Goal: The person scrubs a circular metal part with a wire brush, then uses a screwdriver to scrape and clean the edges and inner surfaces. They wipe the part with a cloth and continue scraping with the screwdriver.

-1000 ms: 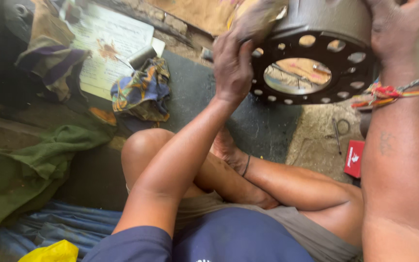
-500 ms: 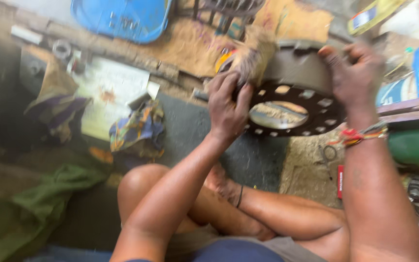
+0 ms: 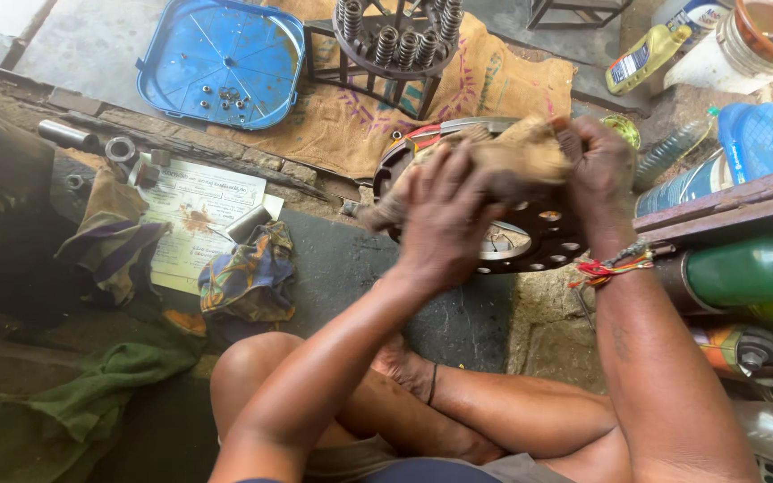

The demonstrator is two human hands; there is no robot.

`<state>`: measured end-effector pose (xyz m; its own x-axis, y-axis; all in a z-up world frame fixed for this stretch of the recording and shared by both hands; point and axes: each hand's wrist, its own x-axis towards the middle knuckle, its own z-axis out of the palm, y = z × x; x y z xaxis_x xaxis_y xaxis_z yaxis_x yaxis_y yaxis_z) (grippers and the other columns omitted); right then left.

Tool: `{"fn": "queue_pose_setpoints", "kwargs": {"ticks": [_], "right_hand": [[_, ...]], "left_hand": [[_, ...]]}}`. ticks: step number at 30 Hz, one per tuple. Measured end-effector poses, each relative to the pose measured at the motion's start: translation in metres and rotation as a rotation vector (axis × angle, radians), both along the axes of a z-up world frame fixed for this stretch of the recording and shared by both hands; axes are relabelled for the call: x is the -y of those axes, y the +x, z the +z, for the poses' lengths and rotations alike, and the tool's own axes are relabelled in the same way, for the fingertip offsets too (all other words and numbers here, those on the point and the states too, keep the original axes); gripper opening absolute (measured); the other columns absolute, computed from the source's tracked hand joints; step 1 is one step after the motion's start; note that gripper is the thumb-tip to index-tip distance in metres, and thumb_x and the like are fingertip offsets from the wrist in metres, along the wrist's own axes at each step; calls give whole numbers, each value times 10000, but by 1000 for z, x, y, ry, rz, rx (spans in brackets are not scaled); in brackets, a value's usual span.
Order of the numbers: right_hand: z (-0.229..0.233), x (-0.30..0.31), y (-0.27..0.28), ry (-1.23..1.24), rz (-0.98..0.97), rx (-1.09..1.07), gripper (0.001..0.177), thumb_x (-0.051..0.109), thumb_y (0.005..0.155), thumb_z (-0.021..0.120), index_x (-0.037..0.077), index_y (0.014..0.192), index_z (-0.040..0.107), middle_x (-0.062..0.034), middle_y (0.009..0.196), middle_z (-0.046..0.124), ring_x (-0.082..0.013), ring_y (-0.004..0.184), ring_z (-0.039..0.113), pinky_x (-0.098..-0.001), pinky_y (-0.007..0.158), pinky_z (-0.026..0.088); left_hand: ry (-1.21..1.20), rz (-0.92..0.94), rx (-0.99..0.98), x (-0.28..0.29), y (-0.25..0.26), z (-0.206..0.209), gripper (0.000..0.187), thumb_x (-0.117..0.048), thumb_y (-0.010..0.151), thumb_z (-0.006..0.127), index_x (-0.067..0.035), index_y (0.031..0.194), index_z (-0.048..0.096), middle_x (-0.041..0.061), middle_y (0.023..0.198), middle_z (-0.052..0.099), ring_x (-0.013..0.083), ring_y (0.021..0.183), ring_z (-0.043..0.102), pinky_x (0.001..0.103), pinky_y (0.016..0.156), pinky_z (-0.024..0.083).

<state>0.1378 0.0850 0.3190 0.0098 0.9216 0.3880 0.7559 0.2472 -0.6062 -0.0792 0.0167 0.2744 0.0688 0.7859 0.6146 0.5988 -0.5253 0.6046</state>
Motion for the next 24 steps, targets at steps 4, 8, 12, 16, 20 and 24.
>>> {"fn": "queue_pose_setpoints", "kwargs": {"ticks": [4,8,12,16,20,24], "right_hand": [[-1,-10,4,-215,123,-499,617,627,1060,478,78,916,718,13,844,693,-82,762,640,-281,654,543],[-16,-26,22,-155,361,-800,500,500,1139,489,47,1110,699,-38,1046,715,-129,941,666,-294,865,566],[-33,-55,28,-65,281,-544,409,312,1131,415,16,1130,696,-95,1024,724,-187,904,652,-323,811,546],[-32,-71,23,66,98,35,293,184,1067,486,-6,1158,688,-228,1046,719,-387,947,693,-442,844,531],[-29,-77,11,72,112,-25,267,203,1055,513,19,1165,673,-215,1059,714,-390,978,694,-445,859,532],[-20,-68,8,98,135,-1,227,199,1086,574,23,1168,692,-202,1060,710,-358,985,676,-441,882,517]], "left_hand": [[-3,-7,-208,-4,20,36,579,-385,978,648,-120,1483,545,97,1632,393,345,1543,285,599,1204,222],[-19,-63,-335,-35,30,65,616,-433,903,642,-127,1430,554,91,1509,472,394,1398,348,645,1032,267],[-363,-39,-390,-85,22,98,390,-449,961,609,-236,1286,641,14,1327,631,299,1260,533,617,1075,301],[-391,-43,-338,-107,17,102,338,-441,940,628,-218,1186,694,21,1209,685,277,1224,579,517,1035,361],[-106,11,-166,-102,14,62,350,-379,966,625,-168,1238,689,75,1357,656,325,1300,543,510,1050,349],[-43,114,0,-71,-16,-9,298,-302,1048,587,-177,1293,703,92,1375,674,295,1335,579,472,1136,397]]}}
